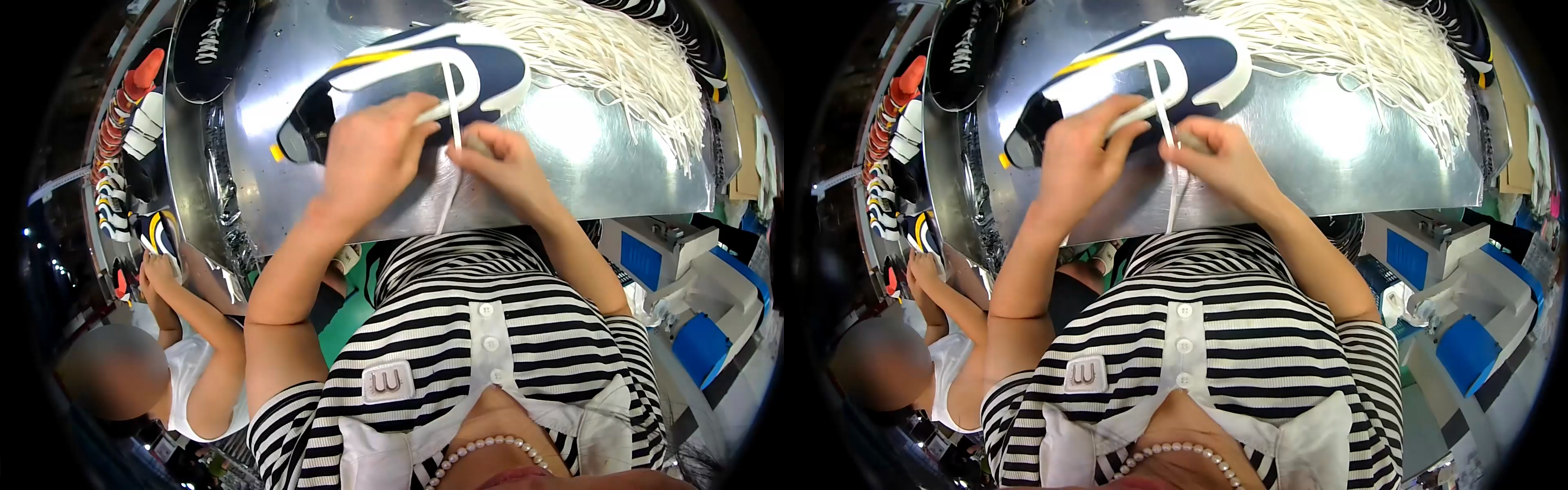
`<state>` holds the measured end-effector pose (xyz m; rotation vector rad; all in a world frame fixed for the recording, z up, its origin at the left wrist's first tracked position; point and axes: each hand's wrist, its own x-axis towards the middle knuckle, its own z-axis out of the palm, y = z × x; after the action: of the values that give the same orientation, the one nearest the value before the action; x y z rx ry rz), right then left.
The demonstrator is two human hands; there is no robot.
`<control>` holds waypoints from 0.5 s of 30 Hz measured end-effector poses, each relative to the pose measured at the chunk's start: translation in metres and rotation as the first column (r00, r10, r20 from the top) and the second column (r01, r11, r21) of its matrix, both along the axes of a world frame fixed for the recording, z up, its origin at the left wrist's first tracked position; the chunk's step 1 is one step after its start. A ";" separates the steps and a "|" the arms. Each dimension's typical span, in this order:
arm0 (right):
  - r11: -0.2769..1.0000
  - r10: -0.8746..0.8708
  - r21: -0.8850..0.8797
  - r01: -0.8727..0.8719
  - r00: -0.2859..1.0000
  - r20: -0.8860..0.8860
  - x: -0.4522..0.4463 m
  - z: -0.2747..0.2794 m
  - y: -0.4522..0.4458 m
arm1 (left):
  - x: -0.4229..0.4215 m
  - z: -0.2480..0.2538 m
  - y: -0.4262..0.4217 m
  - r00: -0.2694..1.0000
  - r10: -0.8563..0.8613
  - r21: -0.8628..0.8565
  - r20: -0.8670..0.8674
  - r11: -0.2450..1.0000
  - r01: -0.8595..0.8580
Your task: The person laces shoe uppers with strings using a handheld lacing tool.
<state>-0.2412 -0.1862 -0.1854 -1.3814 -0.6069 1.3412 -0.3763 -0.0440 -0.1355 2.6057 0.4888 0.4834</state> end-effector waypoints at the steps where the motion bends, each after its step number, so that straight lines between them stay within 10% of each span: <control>1: 0.995 0.102 -0.015 -0.101 0.985 0.138 0.001 0.000 -0.014 | -0.001 0.005 0.006 0.999 0.040 -0.041 0.019 0.998 -0.039; 7: 0.950 0.309 -0.124 -0.287 0.793 0.525 -0.006 -0.001 -0.135 | 0.005 0.054 0.035 0.951 0.078 -0.192 0.300 0.981 -0.020; 11: 0.980 0.181 -0.164 -0.114 0.854 0.487 -0.002 0.018 -0.143 | 0.007 0.019 0.013 0.984 0.028 -0.033 -0.174 0.999 -0.035; 15: 0.970 -0.227 0.185 0.156 0.849 0.477 0.007 0.026 -0.076 | 0.001 -0.026 -0.004 0.953 -0.051 -0.095 -0.299 0.995 0.024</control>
<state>-0.2338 -0.2619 -0.1595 -1.6333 -0.8597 0.7600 -0.3754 -0.0478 -0.1616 2.6056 0.5432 0.0464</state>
